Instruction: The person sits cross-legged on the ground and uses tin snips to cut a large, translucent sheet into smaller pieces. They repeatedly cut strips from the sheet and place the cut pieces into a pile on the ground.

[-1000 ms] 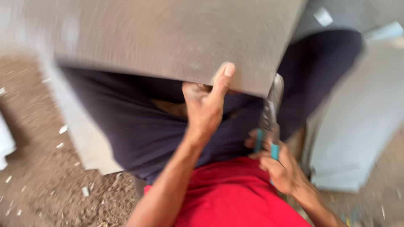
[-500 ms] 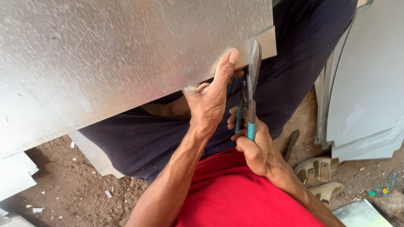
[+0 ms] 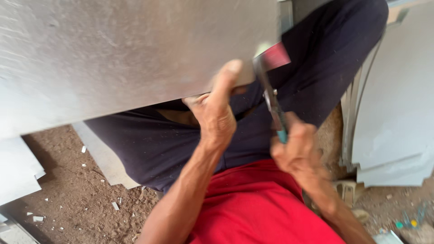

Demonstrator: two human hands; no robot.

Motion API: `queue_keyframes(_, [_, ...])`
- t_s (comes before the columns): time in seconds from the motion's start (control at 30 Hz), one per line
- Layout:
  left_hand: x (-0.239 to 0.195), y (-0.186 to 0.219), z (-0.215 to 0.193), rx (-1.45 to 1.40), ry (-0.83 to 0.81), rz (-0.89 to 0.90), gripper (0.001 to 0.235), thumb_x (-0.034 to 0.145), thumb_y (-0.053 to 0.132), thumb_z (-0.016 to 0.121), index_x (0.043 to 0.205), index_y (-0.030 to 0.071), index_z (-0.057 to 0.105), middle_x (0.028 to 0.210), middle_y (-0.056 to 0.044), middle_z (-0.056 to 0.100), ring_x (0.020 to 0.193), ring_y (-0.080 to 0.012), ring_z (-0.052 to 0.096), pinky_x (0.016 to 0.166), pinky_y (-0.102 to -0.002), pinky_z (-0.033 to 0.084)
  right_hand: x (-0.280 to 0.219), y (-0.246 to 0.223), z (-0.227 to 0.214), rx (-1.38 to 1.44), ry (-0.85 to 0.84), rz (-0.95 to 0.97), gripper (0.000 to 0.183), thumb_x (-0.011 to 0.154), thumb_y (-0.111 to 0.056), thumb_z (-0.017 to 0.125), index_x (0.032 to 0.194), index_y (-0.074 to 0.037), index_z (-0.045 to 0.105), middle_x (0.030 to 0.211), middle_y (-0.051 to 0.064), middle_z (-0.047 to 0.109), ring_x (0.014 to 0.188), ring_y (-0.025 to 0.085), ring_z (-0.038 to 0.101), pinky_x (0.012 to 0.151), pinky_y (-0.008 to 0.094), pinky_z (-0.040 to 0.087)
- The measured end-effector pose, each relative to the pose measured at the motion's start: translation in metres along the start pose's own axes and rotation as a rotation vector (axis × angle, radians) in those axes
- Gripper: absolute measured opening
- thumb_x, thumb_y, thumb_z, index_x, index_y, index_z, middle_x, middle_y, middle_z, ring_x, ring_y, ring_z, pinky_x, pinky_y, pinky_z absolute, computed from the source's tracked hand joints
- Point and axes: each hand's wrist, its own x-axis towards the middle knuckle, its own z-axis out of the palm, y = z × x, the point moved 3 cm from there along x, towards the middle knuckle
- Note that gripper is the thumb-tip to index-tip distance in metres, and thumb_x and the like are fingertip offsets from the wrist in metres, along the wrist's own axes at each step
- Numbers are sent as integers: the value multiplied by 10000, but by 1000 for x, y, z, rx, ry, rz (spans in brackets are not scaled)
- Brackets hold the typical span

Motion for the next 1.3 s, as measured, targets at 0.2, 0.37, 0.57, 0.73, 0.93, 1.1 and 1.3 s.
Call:
queue_keyframes(0.2, [-8,-7,36,12,93,-119,254,803,194,833,908,28,672,823,21,611,682,-87,549,625,-245,471,-24,35,-14,199,-172,291,222,806,-113,496,897,25,644,649,121,618,556,206,595,552,336,485])
queue_keyframes(0.37, [8,-21,12,-149,11,-75,236,821,148,818,946,52,642,843,30,626,720,-64,580,678,-231,483,-9,24,-16,648,-138,493,235,722,-34,498,875,64,648,674,84,616,550,164,535,492,309,393])
queue_keyframes(0.57, [57,37,-81,-51,388,396,321,993,261,772,866,-23,692,780,-26,618,728,-87,519,690,-244,451,46,17,-4,1017,-309,462,298,638,3,484,902,112,566,866,109,603,693,173,540,544,334,450])
queue_keyframes(0.73, [38,134,-227,120,417,713,240,963,303,761,979,69,712,977,2,708,864,-81,618,807,-251,493,51,-28,43,1076,-727,364,302,663,18,484,921,148,575,807,168,599,653,206,541,549,354,483])
queue_keyframes(0.93, [-12,230,-366,733,857,554,243,983,314,708,1057,83,704,1141,-32,656,1044,-141,559,940,-336,408,52,-105,97,712,-1040,216,287,712,-33,522,934,80,665,691,102,642,536,170,573,475,281,418])
queue_keyframes(1.1, [-20,273,-398,1495,1034,66,260,1000,323,665,1121,95,696,1277,-60,612,1194,-190,511,1051,-407,337,52,-91,112,485,-1023,8,230,732,-71,541,883,57,657,653,77,631,542,134,581,512,279,488])
queue_keyframes(1.3, [74,218,-168,1604,98,777,297,1020,333,612,1199,109,688,1441,-94,560,1374,-249,452,1184,-492,252,55,-38,90,490,-818,178,230,728,-65,561,889,52,677,670,94,646,538,156,587,513,305,487])
